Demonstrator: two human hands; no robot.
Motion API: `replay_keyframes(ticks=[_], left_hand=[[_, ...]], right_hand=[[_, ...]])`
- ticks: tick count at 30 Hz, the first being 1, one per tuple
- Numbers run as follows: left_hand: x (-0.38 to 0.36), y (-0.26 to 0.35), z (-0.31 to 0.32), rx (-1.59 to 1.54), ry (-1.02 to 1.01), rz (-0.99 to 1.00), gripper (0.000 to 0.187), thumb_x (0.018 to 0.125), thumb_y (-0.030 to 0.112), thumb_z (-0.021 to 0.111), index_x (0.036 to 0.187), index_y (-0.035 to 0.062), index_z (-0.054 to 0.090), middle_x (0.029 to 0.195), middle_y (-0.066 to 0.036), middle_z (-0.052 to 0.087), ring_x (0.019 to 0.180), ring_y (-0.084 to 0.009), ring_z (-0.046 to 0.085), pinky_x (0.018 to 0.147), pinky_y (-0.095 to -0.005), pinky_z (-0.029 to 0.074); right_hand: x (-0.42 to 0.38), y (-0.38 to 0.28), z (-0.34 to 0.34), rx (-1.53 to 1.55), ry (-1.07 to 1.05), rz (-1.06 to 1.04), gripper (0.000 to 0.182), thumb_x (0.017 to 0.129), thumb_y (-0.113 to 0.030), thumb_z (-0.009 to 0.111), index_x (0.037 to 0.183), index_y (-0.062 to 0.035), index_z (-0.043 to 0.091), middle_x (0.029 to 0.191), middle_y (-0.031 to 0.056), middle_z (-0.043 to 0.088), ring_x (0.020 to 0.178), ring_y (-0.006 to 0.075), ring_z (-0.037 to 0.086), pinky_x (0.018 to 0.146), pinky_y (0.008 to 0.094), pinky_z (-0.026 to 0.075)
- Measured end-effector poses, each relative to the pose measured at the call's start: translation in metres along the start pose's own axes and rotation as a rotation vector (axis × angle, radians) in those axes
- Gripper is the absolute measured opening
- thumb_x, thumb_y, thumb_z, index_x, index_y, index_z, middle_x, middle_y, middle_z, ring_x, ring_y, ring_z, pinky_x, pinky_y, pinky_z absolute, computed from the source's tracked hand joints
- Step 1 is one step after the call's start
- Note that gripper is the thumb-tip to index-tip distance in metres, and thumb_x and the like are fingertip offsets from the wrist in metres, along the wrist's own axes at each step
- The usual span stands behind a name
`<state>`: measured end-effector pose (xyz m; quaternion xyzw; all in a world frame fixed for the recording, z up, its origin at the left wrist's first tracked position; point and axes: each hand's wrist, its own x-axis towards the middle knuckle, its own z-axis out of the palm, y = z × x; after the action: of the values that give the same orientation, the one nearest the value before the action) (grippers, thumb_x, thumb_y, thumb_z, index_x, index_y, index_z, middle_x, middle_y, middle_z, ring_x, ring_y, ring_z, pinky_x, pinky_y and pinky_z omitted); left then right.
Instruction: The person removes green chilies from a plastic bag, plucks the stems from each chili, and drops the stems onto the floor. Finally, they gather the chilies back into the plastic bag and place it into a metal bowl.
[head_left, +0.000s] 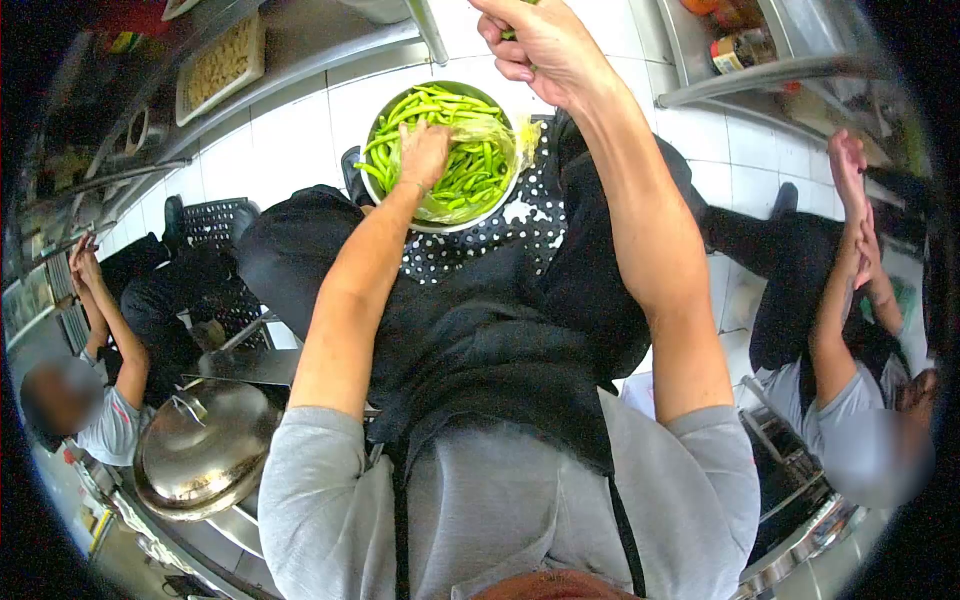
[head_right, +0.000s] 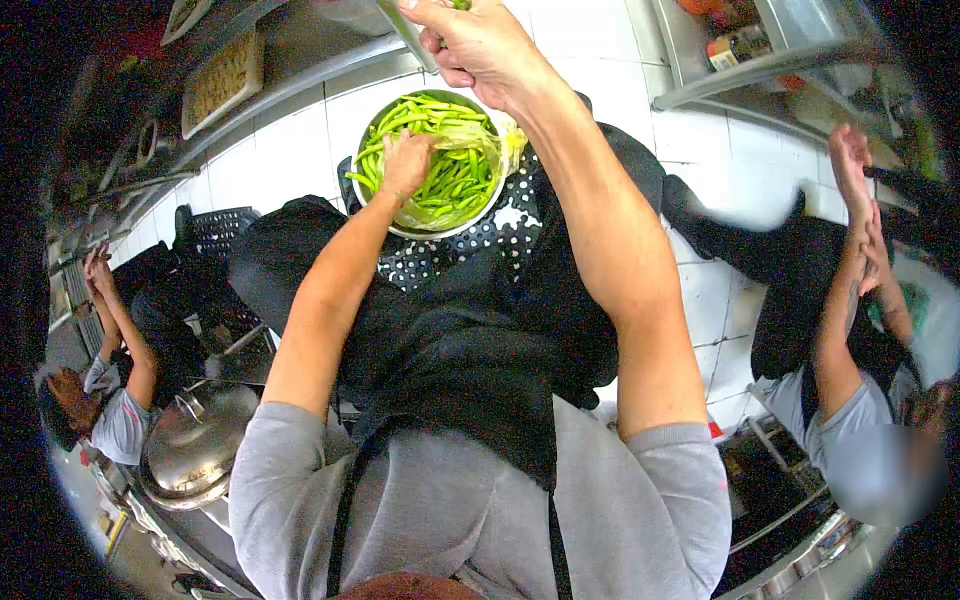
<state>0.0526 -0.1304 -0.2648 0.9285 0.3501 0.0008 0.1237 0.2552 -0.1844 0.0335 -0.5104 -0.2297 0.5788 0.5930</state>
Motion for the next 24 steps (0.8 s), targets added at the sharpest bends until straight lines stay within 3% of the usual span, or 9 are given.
replay_keyframes(ticks=[2,5,6,9,13,16,19,22,24], left_hand=[[0.026,-0.010,-0.001,-0.237,-0.106,-0.223,0.024,0.085,0.028,0.063,0.103,0.0139,0.068,0.088,-0.014,0.068,0.096,-0.0335,0.062,0.091,-0.0607,0.035],[0.051,-0.018,-0.013,-0.383,0.067,-0.366,0.026,0.083,0.026,0.066,0.106,0.0129,0.067,0.100,-0.015,0.067,0.098,-0.0355,0.060,0.091,-0.0618,0.035],[0.049,-0.008,-0.020,-0.279,0.255,-0.335,0.020,0.080,0.018,0.063,0.097,0.0067,0.065,0.101,-0.016,0.065,0.098,-0.0374,0.058,0.087,-0.0605,0.038],[0.040,0.025,-0.043,-0.119,0.467,-0.207,0.016,0.075,0.010,0.060,0.089,0.0021,0.062,0.097,-0.018,0.062,0.098,-0.0367,0.058,0.082,-0.0539,0.044],[-0.006,0.074,-0.029,-0.207,0.135,0.090,0.013,0.075,0.007,0.057,0.085,0.0008,0.060,0.087,-0.019,0.062,0.086,-0.0382,0.061,0.075,-0.0462,0.050],[-0.018,0.066,0.026,-0.328,-0.270,-0.342,0.016,0.079,0.008,0.056,0.091,-0.0008,0.062,0.093,-0.022,0.065,0.088,-0.0415,0.063,0.079,-0.0492,0.051],[-0.012,0.037,0.031,-0.336,0.030,-0.509,0.022,0.083,0.010,0.056,0.099,-0.0022,0.063,0.102,-0.026,0.066,0.095,-0.0419,0.064,0.083,-0.0496,0.051],[0.009,0.012,0.042,-0.423,-0.091,-0.469,0.027,0.084,0.015,0.061,0.101,-0.0065,0.061,0.103,-0.030,0.063,0.097,-0.0423,0.063,0.083,-0.0501,0.050],[0.012,0.010,0.047,-0.439,-0.015,-0.380,0.025,0.084,0.014,0.059,0.101,-0.0037,0.062,0.101,-0.028,0.064,0.097,-0.0423,0.063,0.084,-0.0495,0.051]], right_hand=[[-0.001,0.001,-0.002,-0.015,-0.014,0.019,0.026,0.094,-0.031,0.063,0.079,-0.0124,0.052,0.061,-0.0077,0.040,0.044,0.0007,0.028,0.037,0.0195,0.019],[0.000,-0.002,-0.002,0.053,0.023,0.080,0.021,0.092,-0.023,0.063,0.080,-0.0063,0.059,0.060,0.0021,0.053,0.043,0.0115,0.045,0.039,0.0267,0.035],[0.002,0.000,-0.002,0.025,0.001,0.036,0.022,0.092,-0.024,0.064,0.079,-0.0071,0.057,0.061,0.0008,0.052,0.043,0.0083,0.041,0.037,0.0244,0.031],[0.003,0.008,-0.002,-0.013,-0.058,-0.055,0.027,0.092,-0.026,0.066,0.076,-0.0094,0.053,0.065,-0.0017,0.049,0.044,0.0019,0.033,0.035,0.0191,0.023],[-0.003,0.006,0.001,-0.015,-0.082,-0.054,0.031,0.092,-0.027,0.066,0.073,-0.0110,0.048,0.067,-0.0019,0.047,0.047,0.0019,0.033,0.036,0.0176,0.024],[-0.007,0.007,0.002,-0.018,-0.067,-0.055,0.032,0.093,-0.028,0.066,0.072,-0.0108,0.048,0.066,-0.0019,0.047,0.047,0.0018,0.033,0.036,0.0175,0.024],[-0.008,0.006,0.000,-0.034,-0.053,-0.052,0.032,0.093,-0.028,0.065,0.072,-0.0106,0.048,0.066,-0.0019,0.047,0.047,0.0017,0.034,0.036,0.0172,0.024],[-0.005,0.003,-0.001,-0.060,-0.031,-0.038,0.032,0.093,-0.028,0.065,0.072,-0.0105,0.048,0.066,-0.0018,0.047,0.047,0.0016,0.034,0.036,0.0170,0.024],[-0.002,0.003,-0.001,-0.068,-0.023,-0.032,0.032,0.093,-0.028,0.065,0.072,-0.0106,0.048,0.066,-0.0017,0.048,0.046,0.0016,0.034,0.036,0.0170,0.024]])
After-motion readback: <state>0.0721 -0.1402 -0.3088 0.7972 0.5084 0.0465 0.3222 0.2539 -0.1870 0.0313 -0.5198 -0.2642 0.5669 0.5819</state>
